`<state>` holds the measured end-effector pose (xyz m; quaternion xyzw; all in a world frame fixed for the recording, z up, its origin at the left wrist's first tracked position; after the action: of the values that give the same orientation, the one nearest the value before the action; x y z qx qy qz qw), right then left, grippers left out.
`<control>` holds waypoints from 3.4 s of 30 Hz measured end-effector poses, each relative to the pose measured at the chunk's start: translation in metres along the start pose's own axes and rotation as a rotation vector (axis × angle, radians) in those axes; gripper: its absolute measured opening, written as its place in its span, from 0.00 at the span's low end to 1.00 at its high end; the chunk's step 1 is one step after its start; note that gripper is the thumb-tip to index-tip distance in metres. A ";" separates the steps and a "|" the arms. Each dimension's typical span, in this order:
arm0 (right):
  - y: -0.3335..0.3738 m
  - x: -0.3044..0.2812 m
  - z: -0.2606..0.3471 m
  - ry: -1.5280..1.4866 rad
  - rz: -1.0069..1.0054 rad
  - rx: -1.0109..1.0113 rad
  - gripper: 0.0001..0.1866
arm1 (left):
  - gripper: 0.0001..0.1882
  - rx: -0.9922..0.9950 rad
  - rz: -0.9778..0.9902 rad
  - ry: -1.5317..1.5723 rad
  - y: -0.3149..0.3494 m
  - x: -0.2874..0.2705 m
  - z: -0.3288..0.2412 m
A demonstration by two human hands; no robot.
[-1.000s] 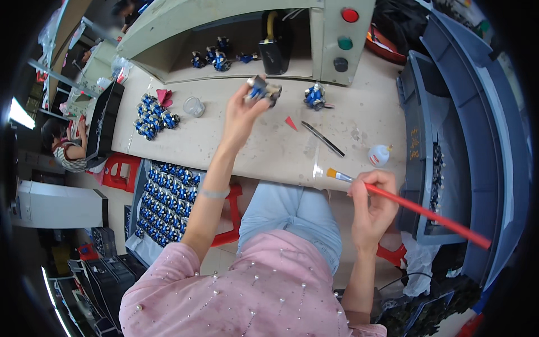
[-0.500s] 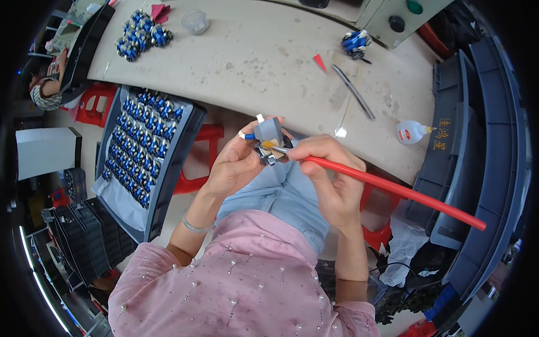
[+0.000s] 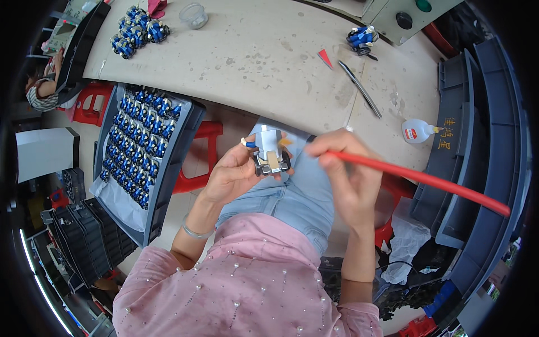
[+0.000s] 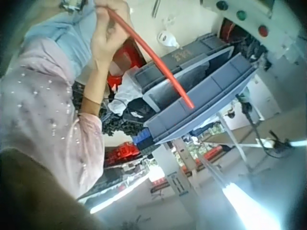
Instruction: The person assembles small blue and silver mechanical toy units by hand at a factory workbench, then applies finishing touches with a paintbrush and a precision tool.
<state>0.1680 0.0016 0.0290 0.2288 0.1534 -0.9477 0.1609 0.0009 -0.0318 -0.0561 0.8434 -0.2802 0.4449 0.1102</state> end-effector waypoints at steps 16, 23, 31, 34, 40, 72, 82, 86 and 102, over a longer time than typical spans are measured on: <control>0.008 -0.018 -0.005 0.210 -0.135 0.113 0.03 | 0.27 -0.055 -0.159 -0.461 -0.024 0.002 0.006; 0.008 -0.023 -0.021 -0.091 -0.282 0.121 0.06 | 0.30 -0.026 -0.043 -0.080 -0.023 -0.002 0.008; 0.013 -0.009 -0.024 -0.397 -0.137 0.093 0.10 | 0.35 -0.049 -0.014 0.209 -0.028 -0.004 0.008; 0.015 -0.016 -0.025 -0.468 -0.167 0.119 0.10 | 0.35 -0.048 0.019 0.288 -0.029 -0.006 0.009; 0.017 -0.018 -0.028 -0.510 -0.312 0.100 0.11 | 0.35 -0.068 0.063 0.398 -0.030 -0.004 0.013; 0.017 -0.002 -0.033 -0.420 -0.205 0.236 0.07 | 0.31 -0.021 0.204 0.662 -0.029 0.001 0.012; 0.017 0.002 -0.035 -0.445 -0.198 0.267 0.06 | 0.33 -0.038 -0.029 0.220 -0.026 0.001 0.009; 0.014 0.014 -0.036 -0.435 -0.158 0.257 0.10 | 0.33 0.029 -0.171 -0.203 -0.024 0.000 0.003; 0.012 0.030 -0.035 -0.386 -0.062 0.246 0.19 | 0.44 0.119 -0.279 -0.455 -0.022 0.004 -0.009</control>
<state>0.1602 -0.0035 -0.0175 0.0562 0.0103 -0.9900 0.1289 0.0094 -0.0115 -0.0463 0.9571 -0.1523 0.2403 0.0546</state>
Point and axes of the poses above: each hand's wrist, its own y-axis away from the middle knuckle, its own x-axis out of the palm, z = x × y, the point moved 5 cm from there along -y, towards the middle knuckle, and after that the axes turned 10 degrees about z, right-handed, at the moved point
